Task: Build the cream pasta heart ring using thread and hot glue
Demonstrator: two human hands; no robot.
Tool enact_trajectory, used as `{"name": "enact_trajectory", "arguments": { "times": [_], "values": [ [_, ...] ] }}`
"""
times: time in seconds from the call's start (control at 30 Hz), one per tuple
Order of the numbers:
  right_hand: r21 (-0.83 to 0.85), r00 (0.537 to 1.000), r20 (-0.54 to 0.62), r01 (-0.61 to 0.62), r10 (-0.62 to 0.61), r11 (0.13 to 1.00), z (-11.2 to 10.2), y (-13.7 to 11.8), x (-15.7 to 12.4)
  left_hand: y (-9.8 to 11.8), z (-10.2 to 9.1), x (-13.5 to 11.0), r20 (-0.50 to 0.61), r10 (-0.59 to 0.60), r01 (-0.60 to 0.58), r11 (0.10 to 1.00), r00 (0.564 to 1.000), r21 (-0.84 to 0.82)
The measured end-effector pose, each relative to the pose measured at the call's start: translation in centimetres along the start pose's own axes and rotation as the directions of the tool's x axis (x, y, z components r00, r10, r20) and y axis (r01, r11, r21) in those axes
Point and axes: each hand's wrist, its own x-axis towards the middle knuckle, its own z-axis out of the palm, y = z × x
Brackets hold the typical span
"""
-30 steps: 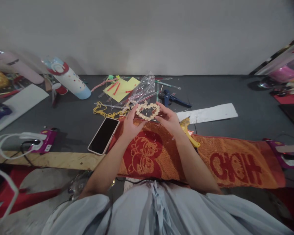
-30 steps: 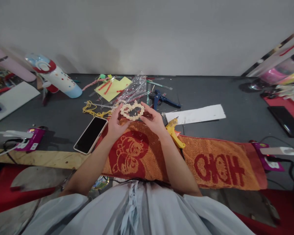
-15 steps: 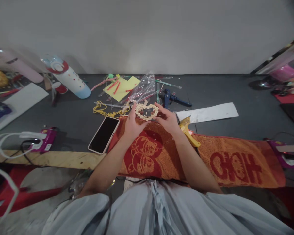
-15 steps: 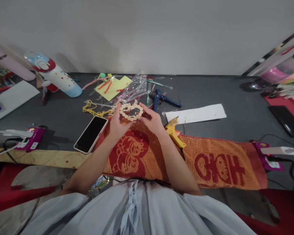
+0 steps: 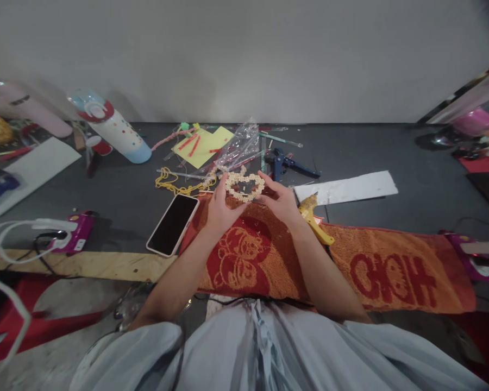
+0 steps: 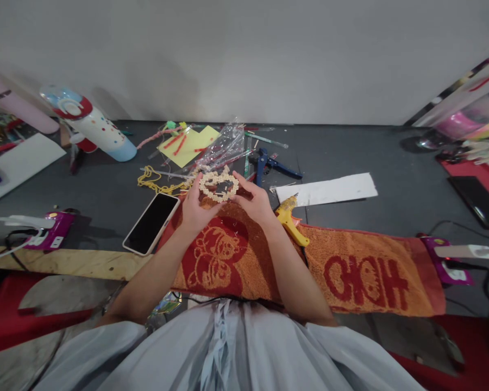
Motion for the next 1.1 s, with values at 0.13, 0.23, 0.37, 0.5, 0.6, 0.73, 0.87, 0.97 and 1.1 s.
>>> {"name": "enact_trajectory", "arguments": {
  "times": [0.13,0.23,0.37,0.5,0.6,0.73,0.87,0.97,1.1],
  "values": [
    [-0.005,1.0,0.001,-0.005,0.005,1.0,-0.04,0.01,-0.02,0.07,-0.03,0.01,-0.003,0.001,-0.001,1.0,1.0,0.003],
    [0.01,1.0,0.007,-0.01,0.01,1.0,0.0,0.02,-0.01,0.16,-0.15,0.04,-0.003,0.006,-0.006,1.0,1.0,0.019],
    [0.049,1.0,0.015,-0.019,0.019,0.999,0.08,-0.03,0.0,0.28,-0.38,0.07,0.01,0.005,-0.005,1.0,1.0,0.018],
    [0.077,0.999,0.024,-0.023,0.021,0.997,0.06,-0.04,-0.01,0.41,-0.43,0.04,0.009,0.012,-0.012,1.0,1.0,0.017],
    [0.091,0.998,0.053,-0.033,0.028,0.995,0.02,-0.08,-0.02,0.53,-0.33,0.06,-0.018,0.034,-0.034,0.999,0.999,0.015],
    [0.157,0.994,0.078,-0.092,0.081,0.983,0.18,-0.03,0.07,0.52,-0.07,0.07,-0.032,0.026,-0.027,0.999,0.999,-0.042],
    [0.263,0.991,0.078,-0.128,0.112,0.956,0.53,-0.05,0.14,0.35,0.18,0.0,-0.055,-0.001,-0.006,0.992,0.998,-0.123],
    [0.223,0.985,0.109,-0.159,0.137,0.962,0.58,-0.35,0.04,0.38,0.18,0.03,-0.085,-0.022,0.008,0.988,0.996,-0.154],
    [0.052,0.982,0.102,-0.167,0.161,0.985,0.36,-0.87,0.0,0.64,-0.06,0.27,-0.104,-0.073,0.052,0.98,0.992,-0.194]
  ]
}}
